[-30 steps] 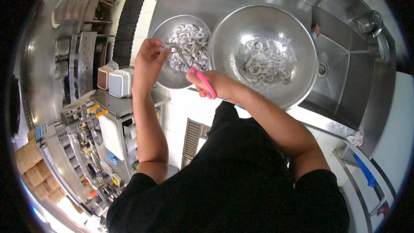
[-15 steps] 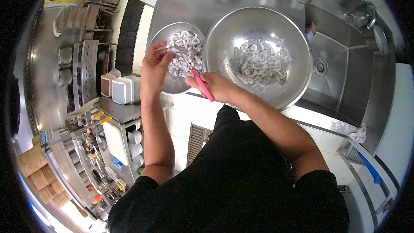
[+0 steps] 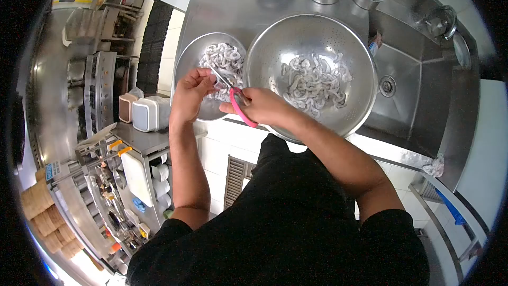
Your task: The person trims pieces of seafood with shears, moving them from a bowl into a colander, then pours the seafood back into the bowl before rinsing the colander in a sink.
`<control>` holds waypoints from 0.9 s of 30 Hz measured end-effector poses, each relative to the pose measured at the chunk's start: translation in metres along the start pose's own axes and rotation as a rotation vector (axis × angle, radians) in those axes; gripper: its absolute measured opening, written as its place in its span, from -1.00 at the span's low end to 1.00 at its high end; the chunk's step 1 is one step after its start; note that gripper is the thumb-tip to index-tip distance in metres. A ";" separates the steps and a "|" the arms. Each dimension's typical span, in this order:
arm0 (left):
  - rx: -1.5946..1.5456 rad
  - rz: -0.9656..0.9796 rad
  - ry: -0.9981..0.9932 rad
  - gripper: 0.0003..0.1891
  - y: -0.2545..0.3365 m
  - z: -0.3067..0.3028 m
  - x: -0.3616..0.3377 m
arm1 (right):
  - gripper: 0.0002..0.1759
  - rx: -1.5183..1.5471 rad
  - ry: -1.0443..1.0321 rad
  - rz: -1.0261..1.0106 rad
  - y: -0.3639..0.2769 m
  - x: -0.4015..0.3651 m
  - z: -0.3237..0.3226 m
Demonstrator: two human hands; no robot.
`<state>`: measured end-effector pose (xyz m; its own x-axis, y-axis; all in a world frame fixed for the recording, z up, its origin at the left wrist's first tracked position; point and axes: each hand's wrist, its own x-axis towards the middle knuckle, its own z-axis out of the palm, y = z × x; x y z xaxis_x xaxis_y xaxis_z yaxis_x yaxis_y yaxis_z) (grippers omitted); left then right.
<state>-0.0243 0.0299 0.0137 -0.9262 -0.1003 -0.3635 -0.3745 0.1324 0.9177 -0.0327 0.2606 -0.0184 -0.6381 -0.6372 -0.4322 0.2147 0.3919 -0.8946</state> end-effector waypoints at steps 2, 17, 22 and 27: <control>-0.025 -0.019 -0.016 -0.88 -0.007 -0.002 -0.002 | -0.12 -0.076 -0.004 0.022 -0.005 0.001 -0.003; -0.056 -0.064 0.029 -0.85 -0.029 -0.025 -0.001 | -0.06 -0.269 -0.038 0.038 -0.026 0.013 -0.001; -0.067 -0.087 0.032 -0.85 -0.042 -0.034 0.007 | -0.06 -0.271 -0.020 0.038 -0.014 0.025 0.009; 0.068 -0.061 0.058 -0.86 -0.035 -0.037 0.002 | -0.02 -0.261 -0.043 0.042 -0.012 0.028 0.013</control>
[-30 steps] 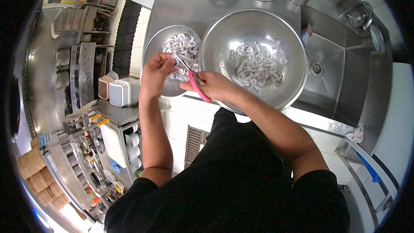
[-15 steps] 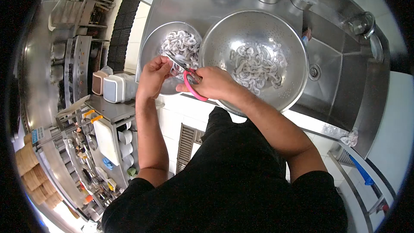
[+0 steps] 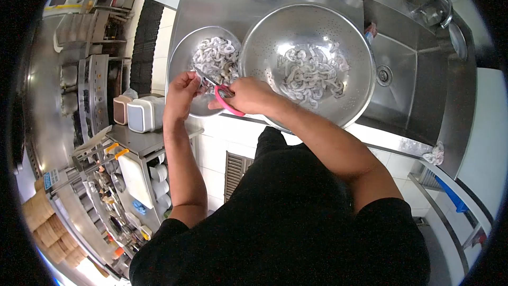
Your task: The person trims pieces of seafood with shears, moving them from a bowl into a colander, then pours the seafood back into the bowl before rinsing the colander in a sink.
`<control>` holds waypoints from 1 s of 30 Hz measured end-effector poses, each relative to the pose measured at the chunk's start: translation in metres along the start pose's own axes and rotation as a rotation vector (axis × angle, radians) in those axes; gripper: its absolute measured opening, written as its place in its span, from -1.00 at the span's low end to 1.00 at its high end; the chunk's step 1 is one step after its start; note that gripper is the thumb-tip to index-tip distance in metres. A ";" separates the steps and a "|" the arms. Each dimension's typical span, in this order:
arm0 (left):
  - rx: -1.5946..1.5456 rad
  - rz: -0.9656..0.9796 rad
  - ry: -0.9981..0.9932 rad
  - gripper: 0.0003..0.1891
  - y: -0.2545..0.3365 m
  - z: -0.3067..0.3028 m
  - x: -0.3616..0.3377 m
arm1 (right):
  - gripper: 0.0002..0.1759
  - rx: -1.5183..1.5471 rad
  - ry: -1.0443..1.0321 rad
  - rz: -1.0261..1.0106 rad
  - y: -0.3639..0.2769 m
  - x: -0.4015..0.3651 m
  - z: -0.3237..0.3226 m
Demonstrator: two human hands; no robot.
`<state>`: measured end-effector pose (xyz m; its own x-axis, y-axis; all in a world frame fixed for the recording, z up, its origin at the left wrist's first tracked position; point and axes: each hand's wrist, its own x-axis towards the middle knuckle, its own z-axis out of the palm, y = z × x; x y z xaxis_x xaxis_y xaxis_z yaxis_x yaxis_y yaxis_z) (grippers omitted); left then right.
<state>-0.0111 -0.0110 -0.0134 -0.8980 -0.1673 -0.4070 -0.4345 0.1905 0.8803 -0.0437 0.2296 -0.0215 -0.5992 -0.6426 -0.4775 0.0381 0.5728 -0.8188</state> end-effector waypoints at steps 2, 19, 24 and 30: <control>0.009 0.011 -0.042 -0.87 0.001 -0.002 -0.001 | 0.03 -0.021 -0.015 -0.016 0.000 0.001 -0.001; 0.312 0.114 0.031 -0.86 -0.003 -0.009 0.016 | 0.00 0.013 0.021 -0.029 -0.007 0.022 -0.001; 0.770 0.213 0.212 -0.85 -0.001 -0.010 0.028 | 0.03 0.194 0.007 -0.028 -0.010 0.020 0.000; 0.941 0.270 0.284 -0.80 -0.021 -0.012 0.051 | -0.08 0.780 -0.237 -0.046 -0.001 0.047 0.009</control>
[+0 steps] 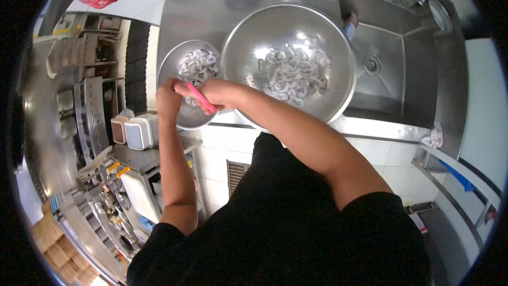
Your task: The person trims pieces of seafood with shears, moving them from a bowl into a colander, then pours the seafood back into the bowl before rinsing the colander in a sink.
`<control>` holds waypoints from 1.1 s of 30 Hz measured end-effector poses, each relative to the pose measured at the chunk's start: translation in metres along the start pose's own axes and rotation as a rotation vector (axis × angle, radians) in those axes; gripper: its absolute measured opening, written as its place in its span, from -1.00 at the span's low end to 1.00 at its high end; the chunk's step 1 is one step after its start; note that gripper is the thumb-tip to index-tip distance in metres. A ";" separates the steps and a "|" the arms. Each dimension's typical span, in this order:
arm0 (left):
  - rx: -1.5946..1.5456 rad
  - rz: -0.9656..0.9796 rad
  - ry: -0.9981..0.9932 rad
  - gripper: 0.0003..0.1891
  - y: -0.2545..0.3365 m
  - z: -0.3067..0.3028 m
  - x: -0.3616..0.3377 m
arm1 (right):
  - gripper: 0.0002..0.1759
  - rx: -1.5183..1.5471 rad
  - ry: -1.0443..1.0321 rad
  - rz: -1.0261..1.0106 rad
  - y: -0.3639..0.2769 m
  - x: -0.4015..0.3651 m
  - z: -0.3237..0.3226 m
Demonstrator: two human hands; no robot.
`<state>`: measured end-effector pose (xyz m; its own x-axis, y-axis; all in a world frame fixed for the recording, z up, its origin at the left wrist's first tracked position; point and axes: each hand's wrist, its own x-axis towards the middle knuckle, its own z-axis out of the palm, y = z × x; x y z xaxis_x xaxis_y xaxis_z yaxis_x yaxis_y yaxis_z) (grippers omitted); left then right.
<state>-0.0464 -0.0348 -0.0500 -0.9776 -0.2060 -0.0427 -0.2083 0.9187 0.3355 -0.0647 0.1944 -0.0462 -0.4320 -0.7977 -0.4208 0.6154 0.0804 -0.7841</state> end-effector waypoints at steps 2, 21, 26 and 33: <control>0.075 0.056 0.015 -0.75 -0.009 0.010 0.006 | -0.09 0.369 -0.049 0.145 0.008 0.018 0.007; -0.253 0.276 0.186 -0.77 0.146 0.010 -0.051 | -0.31 -0.062 0.858 -0.100 0.053 -0.297 -0.128; -0.360 0.472 0.076 -0.72 0.181 0.044 -0.048 | -0.34 0.052 1.103 -0.275 0.044 -0.335 -0.141; -0.807 0.241 -0.590 -0.54 0.263 0.044 -0.077 | -0.35 -0.160 0.971 -0.165 0.060 -0.282 -0.110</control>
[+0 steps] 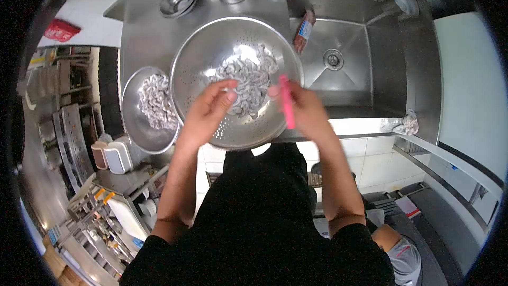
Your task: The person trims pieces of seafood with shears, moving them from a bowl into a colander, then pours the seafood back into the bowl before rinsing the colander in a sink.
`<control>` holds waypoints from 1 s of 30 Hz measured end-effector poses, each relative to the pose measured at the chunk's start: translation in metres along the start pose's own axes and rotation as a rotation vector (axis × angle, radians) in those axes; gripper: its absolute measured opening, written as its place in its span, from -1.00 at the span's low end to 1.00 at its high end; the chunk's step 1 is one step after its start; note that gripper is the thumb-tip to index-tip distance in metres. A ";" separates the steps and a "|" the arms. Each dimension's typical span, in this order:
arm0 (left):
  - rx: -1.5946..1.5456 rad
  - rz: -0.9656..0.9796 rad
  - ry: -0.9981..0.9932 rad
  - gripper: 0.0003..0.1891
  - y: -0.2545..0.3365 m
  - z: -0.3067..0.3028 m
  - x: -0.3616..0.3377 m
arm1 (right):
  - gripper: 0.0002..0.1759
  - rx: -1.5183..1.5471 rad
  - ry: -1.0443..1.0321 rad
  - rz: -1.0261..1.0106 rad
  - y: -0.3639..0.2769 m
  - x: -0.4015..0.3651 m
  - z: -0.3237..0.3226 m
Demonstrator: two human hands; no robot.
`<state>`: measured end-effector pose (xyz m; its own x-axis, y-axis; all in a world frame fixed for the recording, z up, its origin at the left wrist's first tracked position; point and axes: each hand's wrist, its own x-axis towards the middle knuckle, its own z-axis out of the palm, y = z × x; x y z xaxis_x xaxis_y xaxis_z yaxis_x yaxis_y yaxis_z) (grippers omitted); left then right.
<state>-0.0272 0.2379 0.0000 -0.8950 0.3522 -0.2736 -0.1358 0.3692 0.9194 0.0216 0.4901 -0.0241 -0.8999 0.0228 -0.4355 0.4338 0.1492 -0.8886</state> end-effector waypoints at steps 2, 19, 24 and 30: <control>-0.127 -0.010 -0.044 -0.50 0.002 0.017 -0.003 | -0.43 -0.144 -0.078 -0.066 -0.003 0.000 0.025; -0.252 -0.047 0.168 -0.88 -0.012 0.012 -0.023 | -0.55 -0.220 0.033 -0.462 -0.011 0.005 0.076; -0.379 -0.128 0.167 -0.89 -0.014 0.011 -0.022 | -0.82 -0.048 0.193 -0.533 -0.011 0.015 0.072; -0.352 -0.102 0.243 -0.88 -0.007 0.016 -0.024 | -0.87 0.094 0.226 -0.524 -0.008 0.031 0.068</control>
<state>0.0023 0.2404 -0.0039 -0.9378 0.1015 -0.3320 -0.3272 0.0613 0.9430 -0.0069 0.4224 -0.0399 -0.9783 0.1822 0.0987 -0.0796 0.1090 -0.9908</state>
